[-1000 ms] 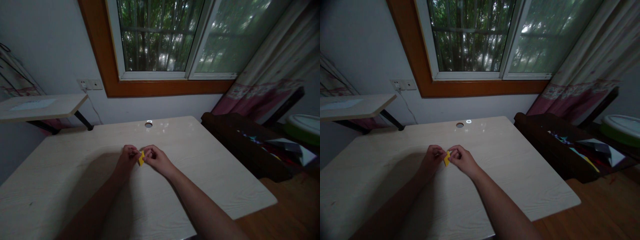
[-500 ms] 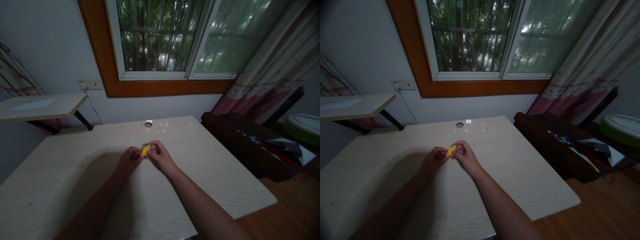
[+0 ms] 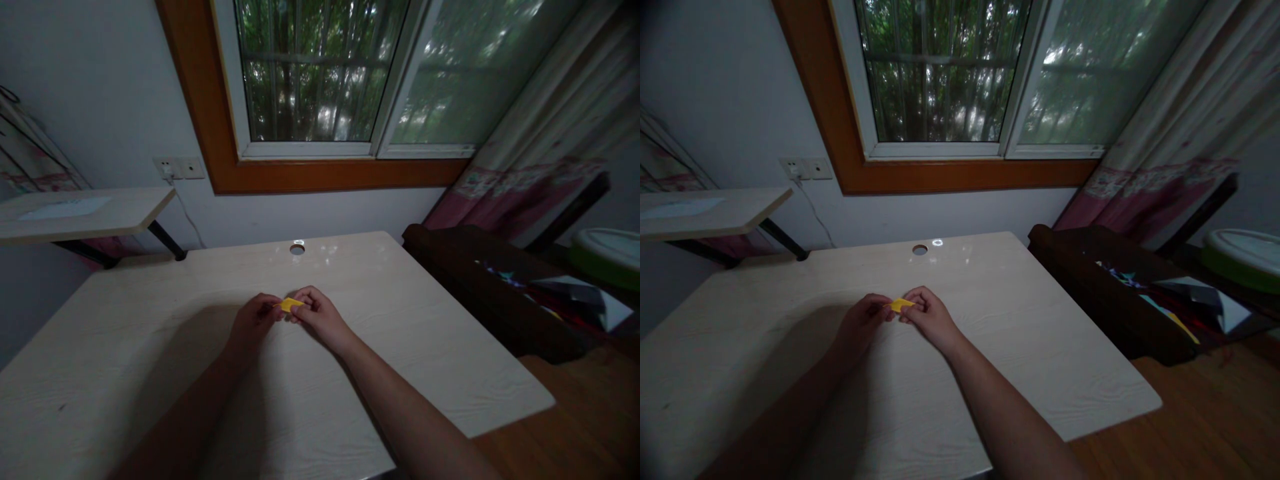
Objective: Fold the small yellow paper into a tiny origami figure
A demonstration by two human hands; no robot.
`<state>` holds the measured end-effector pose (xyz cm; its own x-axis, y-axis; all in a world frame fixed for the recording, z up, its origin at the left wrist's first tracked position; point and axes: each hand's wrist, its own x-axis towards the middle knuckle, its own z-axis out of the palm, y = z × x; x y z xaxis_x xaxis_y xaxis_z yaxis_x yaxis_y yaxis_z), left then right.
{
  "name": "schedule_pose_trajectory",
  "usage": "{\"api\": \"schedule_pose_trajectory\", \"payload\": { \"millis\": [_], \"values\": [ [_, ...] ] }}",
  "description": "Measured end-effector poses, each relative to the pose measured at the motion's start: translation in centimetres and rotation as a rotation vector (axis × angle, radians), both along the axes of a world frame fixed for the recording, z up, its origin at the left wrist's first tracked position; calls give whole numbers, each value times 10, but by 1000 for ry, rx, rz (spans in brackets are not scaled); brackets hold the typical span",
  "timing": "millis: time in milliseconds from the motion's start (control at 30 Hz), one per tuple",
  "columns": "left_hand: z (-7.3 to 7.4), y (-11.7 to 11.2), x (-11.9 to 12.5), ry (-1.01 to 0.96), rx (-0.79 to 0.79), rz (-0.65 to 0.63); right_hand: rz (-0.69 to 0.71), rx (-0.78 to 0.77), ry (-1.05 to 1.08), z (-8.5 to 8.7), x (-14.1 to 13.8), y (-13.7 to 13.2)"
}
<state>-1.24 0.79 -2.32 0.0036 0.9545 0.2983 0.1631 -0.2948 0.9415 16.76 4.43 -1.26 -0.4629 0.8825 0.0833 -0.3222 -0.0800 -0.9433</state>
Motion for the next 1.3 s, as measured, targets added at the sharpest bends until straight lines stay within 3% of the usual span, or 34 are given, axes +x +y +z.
{"api": "schedule_pose_trajectory", "payload": {
  "millis": [400, 633, 833, 1000, 1300],
  "values": [
    [0, -1, 0, 31, -38, -16, -91, 291, -242, -1, 5, -1],
    [4, -3, 1, 1, -40, -6, -98, 213, -273, 0, 3, -3],
    [5, 1, 3, -178, -18, 43, -149, 206, -333, 3, 1, -3],
    [5, 2, 3, -143, -92, -21, -149, 205, -326, 2, 2, -3],
    [14, -1, 4, -53, -224, -32, -217, 506, -470, 2, 4, -4]
  ]
}}
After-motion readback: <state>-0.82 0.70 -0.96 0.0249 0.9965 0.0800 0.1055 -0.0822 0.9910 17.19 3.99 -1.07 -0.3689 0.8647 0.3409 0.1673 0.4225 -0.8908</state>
